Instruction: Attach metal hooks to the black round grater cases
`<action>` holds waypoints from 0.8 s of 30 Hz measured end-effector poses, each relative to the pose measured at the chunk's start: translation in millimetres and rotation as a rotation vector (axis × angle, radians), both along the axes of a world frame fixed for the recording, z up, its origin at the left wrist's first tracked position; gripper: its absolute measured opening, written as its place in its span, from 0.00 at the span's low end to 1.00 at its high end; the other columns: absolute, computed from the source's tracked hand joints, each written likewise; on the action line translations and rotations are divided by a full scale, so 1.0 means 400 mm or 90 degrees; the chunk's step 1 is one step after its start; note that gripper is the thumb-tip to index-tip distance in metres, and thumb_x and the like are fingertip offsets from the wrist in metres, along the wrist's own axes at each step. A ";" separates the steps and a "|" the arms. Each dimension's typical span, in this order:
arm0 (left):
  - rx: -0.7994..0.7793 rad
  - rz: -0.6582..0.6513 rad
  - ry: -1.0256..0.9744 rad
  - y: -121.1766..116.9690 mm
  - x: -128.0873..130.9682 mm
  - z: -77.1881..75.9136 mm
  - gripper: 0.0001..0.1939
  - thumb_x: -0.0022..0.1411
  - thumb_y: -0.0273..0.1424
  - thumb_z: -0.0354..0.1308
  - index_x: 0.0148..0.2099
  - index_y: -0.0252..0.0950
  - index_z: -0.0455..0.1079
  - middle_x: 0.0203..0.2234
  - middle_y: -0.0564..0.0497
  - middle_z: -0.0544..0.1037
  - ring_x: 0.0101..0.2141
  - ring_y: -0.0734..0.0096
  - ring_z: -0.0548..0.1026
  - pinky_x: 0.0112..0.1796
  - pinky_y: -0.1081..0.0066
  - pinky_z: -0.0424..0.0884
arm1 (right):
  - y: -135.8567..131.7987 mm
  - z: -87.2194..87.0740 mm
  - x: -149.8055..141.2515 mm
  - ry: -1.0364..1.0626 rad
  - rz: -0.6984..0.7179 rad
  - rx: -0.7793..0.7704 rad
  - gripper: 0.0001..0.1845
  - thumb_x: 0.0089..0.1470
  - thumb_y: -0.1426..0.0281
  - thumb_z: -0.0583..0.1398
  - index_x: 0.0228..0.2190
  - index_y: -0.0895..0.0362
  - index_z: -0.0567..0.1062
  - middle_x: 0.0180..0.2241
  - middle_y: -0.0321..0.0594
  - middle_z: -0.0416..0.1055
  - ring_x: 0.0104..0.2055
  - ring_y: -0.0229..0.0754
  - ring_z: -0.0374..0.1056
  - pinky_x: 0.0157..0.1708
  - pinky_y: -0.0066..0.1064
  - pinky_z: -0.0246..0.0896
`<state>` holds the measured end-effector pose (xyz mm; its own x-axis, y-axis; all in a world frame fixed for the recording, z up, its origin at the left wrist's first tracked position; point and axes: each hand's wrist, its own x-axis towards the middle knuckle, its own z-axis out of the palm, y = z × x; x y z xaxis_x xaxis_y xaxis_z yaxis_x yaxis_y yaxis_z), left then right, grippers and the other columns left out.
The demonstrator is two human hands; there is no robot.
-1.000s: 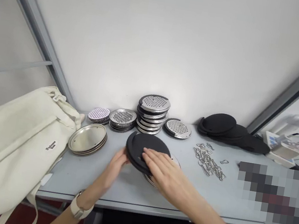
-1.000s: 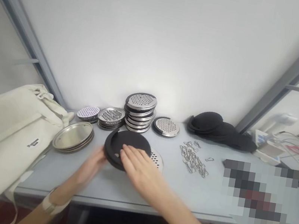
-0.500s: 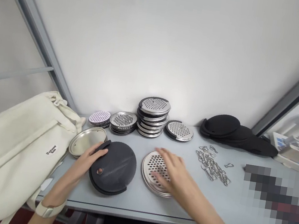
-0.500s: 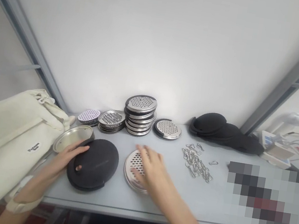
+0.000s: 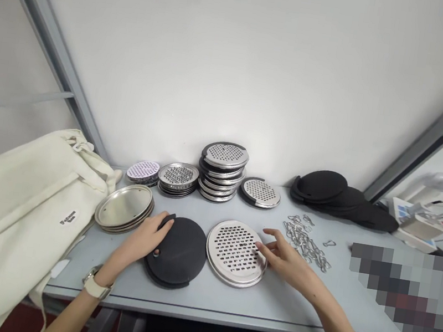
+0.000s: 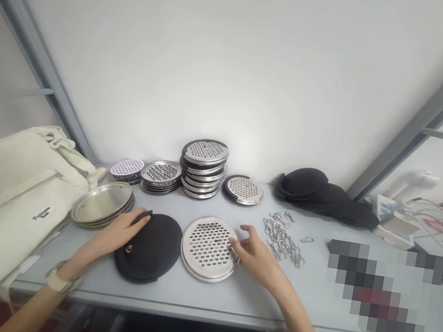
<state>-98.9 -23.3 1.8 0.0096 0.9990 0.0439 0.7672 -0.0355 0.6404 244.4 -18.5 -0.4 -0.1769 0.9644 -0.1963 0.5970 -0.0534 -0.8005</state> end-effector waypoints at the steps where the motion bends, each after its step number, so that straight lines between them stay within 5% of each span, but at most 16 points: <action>1: -0.006 -0.014 0.012 0.001 0.003 0.002 0.19 0.63 0.43 0.46 0.47 0.36 0.68 0.39 0.43 0.76 0.44 0.55 0.72 0.47 0.62 0.65 | 0.003 -0.003 0.002 0.004 -0.002 0.001 0.28 0.52 0.49 0.54 0.48 0.53 0.62 0.33 0.40 0.76 0.36 0.47 0.72 0.36 0.37 0.64; 7: 0.019 -0.080 0.065 0.015 0.015 0.008 0.15 0.66 0.36 0.42 0.44 0.36 0.66 0.37 0.45 0.75 0.40 0.59 0.73 0.44 0.63 0.65 | 0.010 0.002 0.025 0.136 0.045 -0.041 0.29 0.51 0.47 0.55 0.48 0.51 0.64 0.31 0.37 0.76 0.40 0.49 0.72 0.42 0.40 0.64; 16: 0.119 -0.133 -0.001 0.018 0.091 -0.025 0.12 0.66 0.33 0.44 0.49 0.37 0.62 0.46 0.46 0.70 0.50 0.64 0.69 0.52 0.63 0.63 | -0.013 0.066 0.024 0.300 -0.078 -0.059 0.33 0.47 0.47 0.59 0.50 0.51 0.64 0.41 0.45 0.75 0.43 0.53 0.71 0.41 0.41 0.66; 21: 0.102 -0.209 0.000 -0.003 0.119 -0.029 0.17 0.68 0.34 0.42 0.56 0.38 0.60 0.52 0.46 0.68 0.54 0.66 0.65 0.57 0.62 0.59 | -0.025 0.064 0.002 0.246 -0.011 -0.038 0.35 0.49 0.46 0.57 0.54 0.49 0.60 0.35 0.41 0.75 0.42 0.51 0.70 0.42 0.41 0.63; 24: 0.084 -0.187 0.009 -0.026 0.110 -0.028 0.20 0.68 0.36 0.41 0.60 0.40 0.56 0.57 0.47 0.64 0.58 0.65 0.61 0.60 0.61 0.56 | -0.027 0.048 -0.010 0.207 0.031 -0.038 0.35 0.51 0.45 0.54 0.56 0.49 0.58 0.32 0.38 0.73 0.37 0.47 0.69 0.39 0.38 0.63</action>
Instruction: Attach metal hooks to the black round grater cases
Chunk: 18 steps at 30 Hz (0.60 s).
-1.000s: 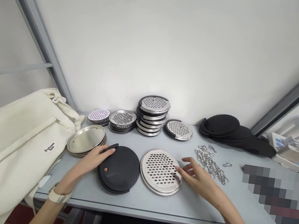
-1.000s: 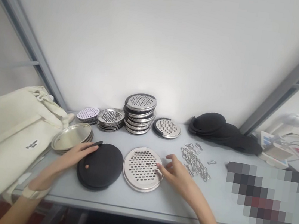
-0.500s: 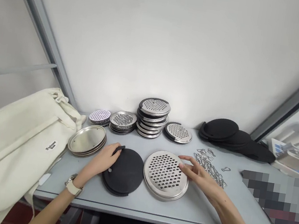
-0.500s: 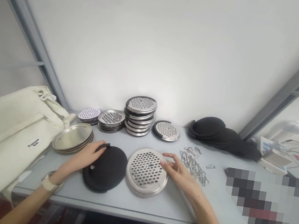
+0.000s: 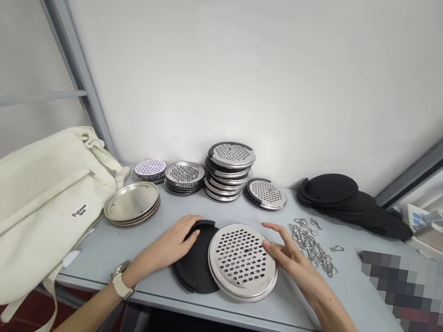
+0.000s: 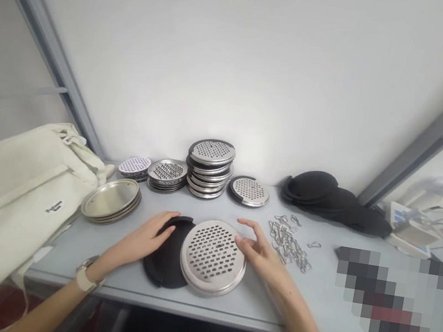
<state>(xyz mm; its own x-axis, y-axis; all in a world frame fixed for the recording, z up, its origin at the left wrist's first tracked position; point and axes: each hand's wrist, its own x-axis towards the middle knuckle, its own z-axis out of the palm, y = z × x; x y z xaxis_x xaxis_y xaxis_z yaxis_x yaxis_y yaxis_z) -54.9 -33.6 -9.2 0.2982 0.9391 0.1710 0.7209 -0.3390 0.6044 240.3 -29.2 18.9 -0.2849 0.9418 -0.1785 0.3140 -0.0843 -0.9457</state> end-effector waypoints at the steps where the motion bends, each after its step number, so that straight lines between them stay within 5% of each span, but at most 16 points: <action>1: -0.005 0.008 0.001 -0.010 -0.006 0.003 0.21 0.68 0.38 0.41 0.61 0.41 0.56 0.57 0.48 0.63 0.58 0.64 0.61 0.60 0.61 0.56 | 0.000 -0.006 -0.002 -0.007 0.003 -0.007 0.35 0.51 0.45 0.54 0.55 0.49 0.58 0.30 0.37 0.72 0.35 0.45 0.68 0.37 0.37 0.62; 5: -0.035 0.003 0.009 -0.059 -0.035 0.023 0.24 0.68 0.41 0.42 0.64 0.45 0.51 0.60 0.50 0.60 0.60 0.63 0.58 0.61 0.61 0.54 | 0.000 -0.027 -0.005 -0.015 0.049 -0.011 0.33 0.54 0.46 0.52 0.55 0.51 0.60 0.28 0.36 0.69 0.31 0.41 0.65 0.36 0.34 0.61; 8: -0.068 -0.013 0.036 -0.091 -0.061 0.032 0.27 0.67 0.44 0.44 0.65 0.47 0.49 0.63 0.51 0.55 0.62 0.61 0.54 0.61 0.60 0.53 | -0.008 -0.029 -0.006 -0.013 0.140 0.001 0.33 0.53 0.49 0.56 0.55 0.50 0.59 0.35 0.39 0.69 0.35 0.42 0.66 0.39 0.35 0.62; 12: -0.112 -0.060 0.063 -0.114 -0.094 0.023 0.42 0.59 0.50 0.53 0.68 0.46 0.39 0.66 0.48 0.45 0.64 0.54 0.48 0.62 0.55 0.50 | -0.031 -0.013 -0.012 -0.030 0.235 0.018 0.37 0.49 0.54 0.61 0.57 0.49 0.55 0.42 0.40 0.67 0.41 0.44 0.66 0.44 0.37 0.63; 15: -0.126 -0.094 0.075 -0.116 -0.104 0.012 0.53 0.51 0.52 0.59 0.68 0.46 0.32 0.66 0.46 0.40 0.64 0.51 0.44 0.62 0.52 0.49 | -0.048 0.001 -0.019 -0.085 0.250 0.043 0.42 0.46 0.57 0.64 0.59 0.51 0.54 0.42 0.40 0.67 0.44 0.45 0.65 0.46 0.37 0.62; 18: -0.115 -0.083 0.072 -0.113 -0.098 0.006 0.53 0.51 0.53 0.59 0.68 0.46 0.32 0.66 0.47 0.40 0.64 0.52 0.44 0.62 0.53 0.48 | -0.058 0.003 -0.030 -0.149 0.231 0.073 0.44 0.42 0.57 0.66 0.59 0.51 0.57 0.44 0.42 0.67 0.45 0.47 0.64 0.46 0.36 0.61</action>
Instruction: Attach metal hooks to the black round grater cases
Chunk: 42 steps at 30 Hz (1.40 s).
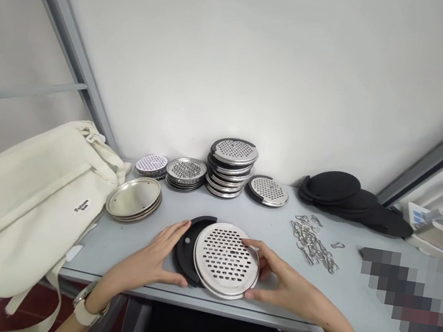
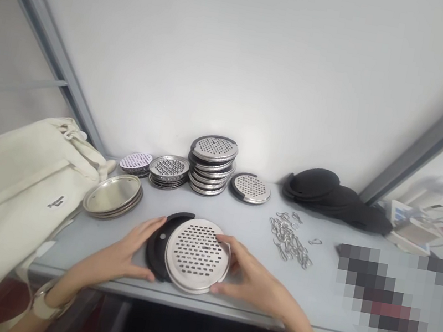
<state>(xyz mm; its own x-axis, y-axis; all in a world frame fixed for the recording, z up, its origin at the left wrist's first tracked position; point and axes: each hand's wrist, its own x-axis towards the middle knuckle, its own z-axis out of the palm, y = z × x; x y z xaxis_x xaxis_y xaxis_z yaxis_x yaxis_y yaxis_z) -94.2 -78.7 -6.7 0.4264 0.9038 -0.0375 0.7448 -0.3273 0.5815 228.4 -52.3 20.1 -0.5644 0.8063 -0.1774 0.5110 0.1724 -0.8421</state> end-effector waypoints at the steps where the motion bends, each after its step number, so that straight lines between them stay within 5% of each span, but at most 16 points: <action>1: 0.006 0.004 -0.002 0.001 0.004 -0.001 0.52 0.51 0.53 0.59 0.68 0.46 0.32 0.66 0.47 0.41 0.64 0.53 0.44 0.62 0.54 0.48 | -0.001 -0.003 -0.004 -0.009 -0.008 0.014 0.44 0.42 0.56 0.66 0.58 0.51 0.58 0.44 0.42 0.67 0.45 0.47 0.64 0.46 0.36 0.62; 25: 0.085 -0.005 0.037 -0.003 0.049 -0.017 0.55 0.48 0.57 0.57 0.68 0.44 0.33 0.65 0.45 0.49 0.63 0.51 0.50 0.59 0.53 0.54 | 0.009 -0.048 -0.058 -0.031 -0.001 0.125 0.38 0.41 0.50 0.66 0.50 0.53 0.63 0.44 0.43 0.69 0.35 0.41 0.64 0.35 0.30 0.61; 42: 0.118 -0.017 0.037 0.011 0.047 -0.020 0.51 0.45 0.58 0.58 0.67 0.47 0.45 0.63 0.45 0.54 0.57 0.51 0.58 0.55 0.54 0.59 | -0.011 -0.022 -0.070 -0.057 0.007 0.135 0.38 0.45 0.51 0.63 0.54 0.51 0.60 0.55 0.46 0.62 0.51 0.50 0.63 0.48 0.35 0.59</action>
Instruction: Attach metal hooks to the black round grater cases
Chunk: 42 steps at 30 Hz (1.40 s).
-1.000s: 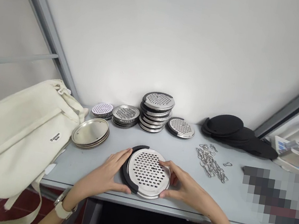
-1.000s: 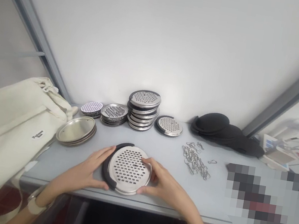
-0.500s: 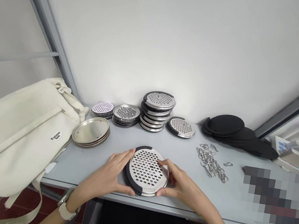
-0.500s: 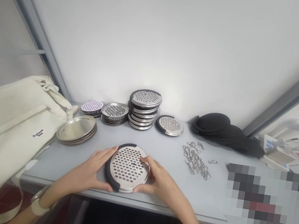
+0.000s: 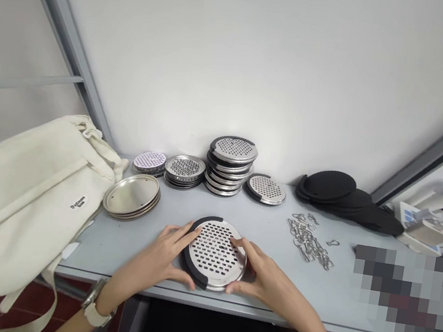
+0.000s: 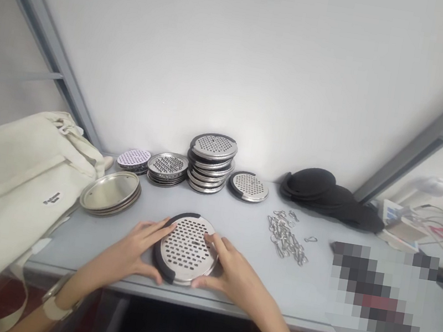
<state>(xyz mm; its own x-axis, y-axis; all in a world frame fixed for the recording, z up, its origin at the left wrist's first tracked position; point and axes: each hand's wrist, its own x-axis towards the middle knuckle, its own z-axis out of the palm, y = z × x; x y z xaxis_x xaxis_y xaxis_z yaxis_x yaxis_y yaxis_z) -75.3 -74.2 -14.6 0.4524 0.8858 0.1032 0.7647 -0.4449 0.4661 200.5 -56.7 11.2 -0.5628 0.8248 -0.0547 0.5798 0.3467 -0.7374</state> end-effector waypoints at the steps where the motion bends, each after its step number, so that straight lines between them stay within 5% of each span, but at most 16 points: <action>1: 0.006 -0.004 -0.002 -0.001 -0.002 0.003 0.51 0.44 0.58 0.57 0.67 0.46 0.46 0.63 0.45 0.55 0.57 0.51 0.58 0.55 0.54 0.59 | -0.004 0.003 0.002 0.002 0.001 0.007 0.40 0.43 0.51 0.65 0.54 0.51 0.59 0.55 0.45 0.62 0.51 0.50 0.63 0.47 0.34 0.59; 4: 0.011 -0.002 -0.041 -0.007 -0.006 0.021 0.49 0.45 0.59 0.56 0.65 0.44 0.51 0.59 0.45 0.62 0.55 0.52 0.60 0.56 0.56 0.59 | -0.018 0.013 0.009 0.003 0.000 0.008 0.42 0.42 0.53 0.66 0.55 0.50 0.58 0.45 0.41 0.69 0.41 0.46 0.66 0.38 0.30 0.61; 7: 0.011 0.035 -0.143 -0.009 -0.004 0.048 0.43 0.50 0.61 0.48 0.61 0.39 0.60 0.50 0.42 0.72 0.49 0.53 0.67 0.51 0.58 0.63 | -0.026 0.022 0.011 0.018 -0.032 -0.003 0.27 0.52 0.57 0.60 0.51 0.50 0.62 0.26 0.31 0.65 0.26 0.38 0.60 0.26 0.26 0.54; 10: -0.017 0.098 -0.223 -0.005 0.015 0.076 0.33 0.62 0.55 0.37 0.55 0.38 0.65 0.37 0.45 0.76 0.40 0.60 0.72 0.44 0.63 0.66 | -0.016 0.025 0.004 0.047 -0.091 0.044 0.13 0.57 0.56 0.55 0.36 0.53 0.67 0.20 0.29 0.56 0.23 0.36 0.53 0.24 0.26 0.49; 16: -0.076 0.156 -0.271 0.010 0.063 0.085 0.22 0.66 0.47 0.42 0.44 0.35 0.66 0.27 0.51 0.73 0.28 0.69 0.70 0.31 0.72 0.66 | 0.033 -0.003 -0.012 0.076 -0.215 0.043 0.26 0.60 0.50 0.46 0.21 0.55 0.61 0.17 0.30 0.53 0.21 0.35 0.51 0.22 0.27 0.45; 20: -0.149 0.194 -0.252 0.021 0.070 0.057 0.21 0.63 0.49 0.46 0.39 0.35 0.65 0.19 0.56 0.67 0.21 0.73 0.66 0.23 0.75 0.60 | 0.047 -0.031 -0.016 0.069 -0.216 -0.041 0.24 0.59 0.48 0.44 0.33 0.54 0.65 0.14 0.27 0.54 0.18 0.37 0.54 0.21 0.27 0.49; 23: -0.165 0.197 -0.252 0.029 0.070 0.052 0.22 0.64 0.48 0.44 0.47 0.36 0.64 0.22 0.55 0.70 0.22 0.72 0.69 0.24 0.74 0.62 | 0.048 -0.043 -0.017 0.064 -0.195 -0.026 0.25 0.59 0.49 0.45 0.46 0.55 0.60 0.16 0.26 0.57 0.19 0.39 0.57 0.22 0.28 0.52; 30: -0.119 0.149 -0.073 0.030 0.073 0.066 0.23 0.67 0.47 0.37 0.48 0.37 0.63 0.28 0.48 0.75 0.31 0.61 0.75 0.31 0.68 0.64 | 0.044 -0.042 -0.008 0.052 -0.195 0.031 0.24 0.62 0.53 0.44 0.52 0.56 0.55 0.18 0.27 0.56 0.21 0.40 0.58 0.24 0.28 0.51; 39: 0.015 0.144 0.126 0.059 0.105 0.110 0.20 0.68 0.42 0.38 0.46 0.34 0.65 0.25 0.47 0.74 0.28 0.63 0.73 0.28 0.69 0.60 | 0.080 -0.032 0.116 0.015 -0.306 0.184 0.18 0.61 0.56 0.47 0.41 0.54 0.67 0.18 0.28 0.56 0.21 0.37 0.55 0.24 0.28 0.51; 42: 0.039 0.044 0.091 0.057 0.141 0.133 0.18 0.68 0.40 0.40 0.46 0.36 0.66 0.29 0.48 0.74 0.30 0.65 0.73 0.31 0.69 0.62 | 0.103 -0.031 0.186 0.015 -0.362 0.205 0.17 0.60 0.55 0.49 0.39 0.54 0.69 0.18 0.29 0.60 0.21 0.37 0.58 0.25 0.28 0.53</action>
<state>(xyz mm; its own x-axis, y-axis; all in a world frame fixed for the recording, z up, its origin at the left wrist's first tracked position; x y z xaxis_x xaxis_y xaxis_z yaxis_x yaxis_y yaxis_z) -18.9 -51.5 38.5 0.4042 0.9096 0.0964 0.8511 -0.4126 0.3246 274.8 -15.4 -1.1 -0.0321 0.9672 0.2521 0.7227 0.1967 -0.6626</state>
